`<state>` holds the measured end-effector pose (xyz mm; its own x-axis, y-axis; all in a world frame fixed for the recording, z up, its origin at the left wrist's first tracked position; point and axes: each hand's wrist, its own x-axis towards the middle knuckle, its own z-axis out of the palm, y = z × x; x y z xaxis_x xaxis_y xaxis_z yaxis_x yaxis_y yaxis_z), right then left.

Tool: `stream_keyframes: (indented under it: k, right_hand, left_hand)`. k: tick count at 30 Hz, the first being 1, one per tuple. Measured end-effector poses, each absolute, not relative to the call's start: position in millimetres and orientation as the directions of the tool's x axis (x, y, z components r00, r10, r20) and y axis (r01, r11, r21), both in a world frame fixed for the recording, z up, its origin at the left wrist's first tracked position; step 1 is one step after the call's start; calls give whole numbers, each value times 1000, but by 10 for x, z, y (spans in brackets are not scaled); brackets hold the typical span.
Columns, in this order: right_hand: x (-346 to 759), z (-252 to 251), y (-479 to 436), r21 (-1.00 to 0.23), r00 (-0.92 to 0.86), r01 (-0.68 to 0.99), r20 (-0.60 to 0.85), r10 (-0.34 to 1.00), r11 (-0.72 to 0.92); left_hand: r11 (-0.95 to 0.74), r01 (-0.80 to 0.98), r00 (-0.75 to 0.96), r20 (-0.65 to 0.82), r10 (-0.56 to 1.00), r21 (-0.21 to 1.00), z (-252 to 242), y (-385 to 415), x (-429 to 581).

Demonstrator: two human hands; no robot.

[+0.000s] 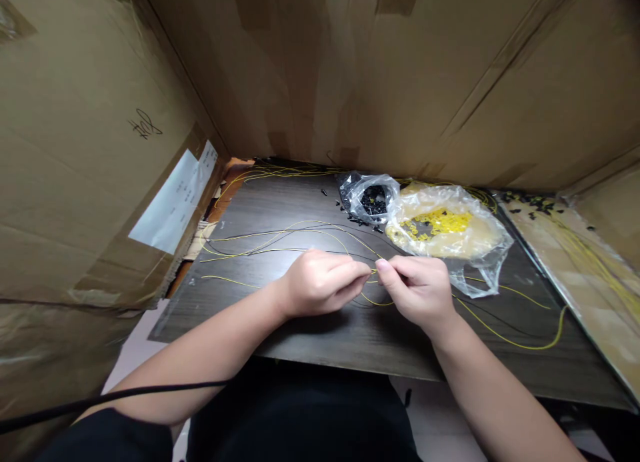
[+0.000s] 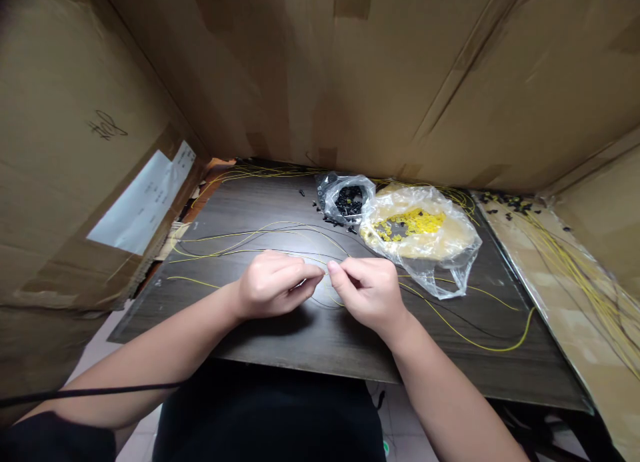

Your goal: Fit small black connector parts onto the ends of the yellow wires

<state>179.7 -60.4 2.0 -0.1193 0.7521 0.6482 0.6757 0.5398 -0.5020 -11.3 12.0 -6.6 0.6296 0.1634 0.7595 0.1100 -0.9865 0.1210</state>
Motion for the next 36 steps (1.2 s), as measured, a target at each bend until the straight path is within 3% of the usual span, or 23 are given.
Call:
stream_keyframes:
  k: [6,12,28,36]
  right_hand:
    - [1878,11,-681,-298,-42,832,808,588,469]
    - [1870,-9,-725,-19,-304,837,815,494,547]
    - [1663,-49,-718,-222,-75,877,813,577,427]
    - [1655,-52,-707,-255,-79,846,809,582,469]
  left_hand:
    - [-973,106,591,774,228,206,-30,98,-110]
    - [-950,147,521,795,312,276,-18,91,-99]
    - [-949,178,510,801,315,260,-41,70,-87]
    - [-951,196,527,793,307,239,-56,69,-94]
